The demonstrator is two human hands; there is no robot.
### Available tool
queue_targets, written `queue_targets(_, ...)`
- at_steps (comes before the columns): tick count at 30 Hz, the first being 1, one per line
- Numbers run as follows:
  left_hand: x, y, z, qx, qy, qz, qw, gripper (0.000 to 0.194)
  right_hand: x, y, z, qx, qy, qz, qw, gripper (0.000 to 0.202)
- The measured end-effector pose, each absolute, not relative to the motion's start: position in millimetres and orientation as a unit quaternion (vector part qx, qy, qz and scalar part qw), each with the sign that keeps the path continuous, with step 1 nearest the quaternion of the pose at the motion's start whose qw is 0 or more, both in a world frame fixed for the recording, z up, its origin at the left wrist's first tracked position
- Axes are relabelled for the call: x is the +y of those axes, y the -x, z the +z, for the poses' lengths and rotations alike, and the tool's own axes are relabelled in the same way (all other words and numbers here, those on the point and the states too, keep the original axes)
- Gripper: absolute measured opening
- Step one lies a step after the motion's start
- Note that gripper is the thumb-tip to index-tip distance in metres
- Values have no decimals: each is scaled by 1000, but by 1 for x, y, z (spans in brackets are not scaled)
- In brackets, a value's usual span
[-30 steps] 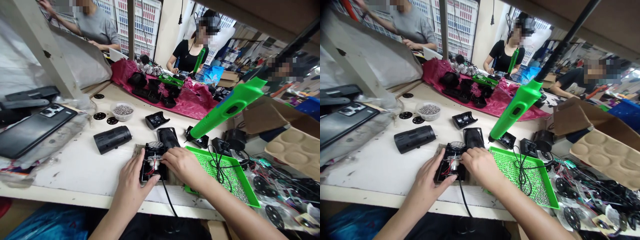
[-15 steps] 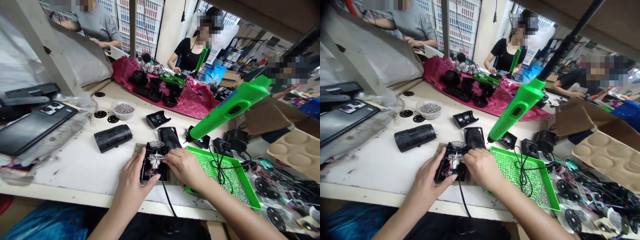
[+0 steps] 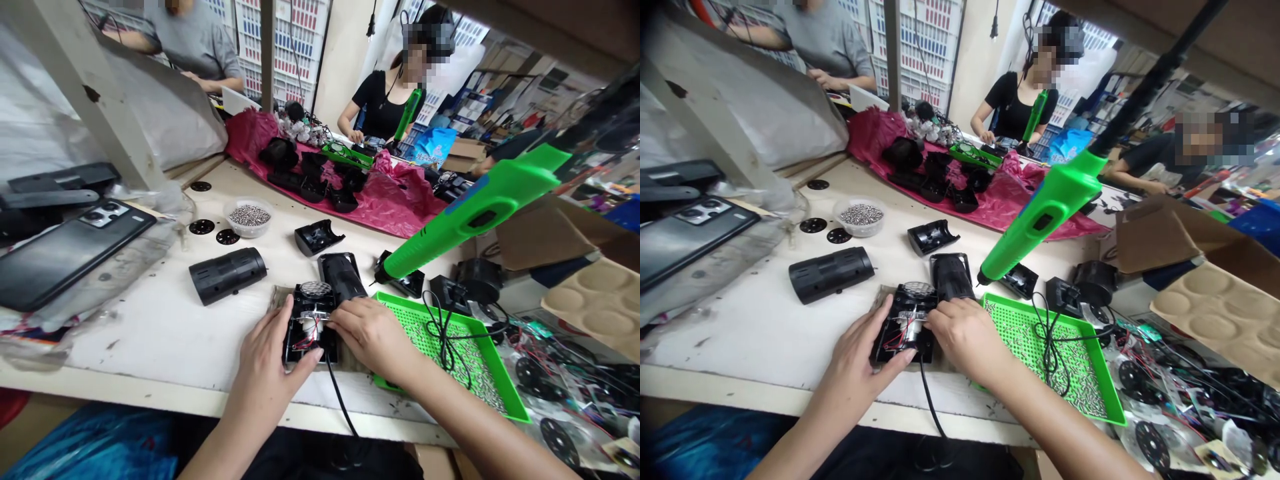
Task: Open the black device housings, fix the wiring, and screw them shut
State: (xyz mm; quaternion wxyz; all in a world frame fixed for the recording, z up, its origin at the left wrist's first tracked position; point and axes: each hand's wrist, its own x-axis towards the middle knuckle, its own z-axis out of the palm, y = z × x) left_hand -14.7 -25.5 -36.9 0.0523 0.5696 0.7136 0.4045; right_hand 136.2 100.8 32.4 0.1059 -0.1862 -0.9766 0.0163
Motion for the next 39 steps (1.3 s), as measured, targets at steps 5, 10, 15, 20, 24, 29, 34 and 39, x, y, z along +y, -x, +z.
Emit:
queue_targets(5,-26,15,-38,718,-559,409,67,72,100,-135,34,-979,173,-1,107,28)
queue_targets(10,-28,15,-38,719,-546,417,100,74,99,-133,35,-981,152,-18,115,26)
queue_targets(15,-28,15,-38,718,-550,417,94,75,101,-131,34,-980,155,-17,120,24)
queue_targets(20,-24,16,-38,710,-558,421,84,74,100,-130,32,-978,180,-10,104,24)
queue_targets(24,-23,15,-37,709,-555,427,86,73,98,-128,31,-974,209,21,79,19)
queue_targets(29,-23,17,-39,709,-547,433,103,71,103,-137,39,-966,217,107,84,20)
queue_targets(34,-24,20,-39,709,-539,437,126,70,110,-153,49,-939,264,166,143,23)
queue_targets(39,-23,21,-37,715,-532,428,151,73,107,-155,49,-947,249,160,123,16)
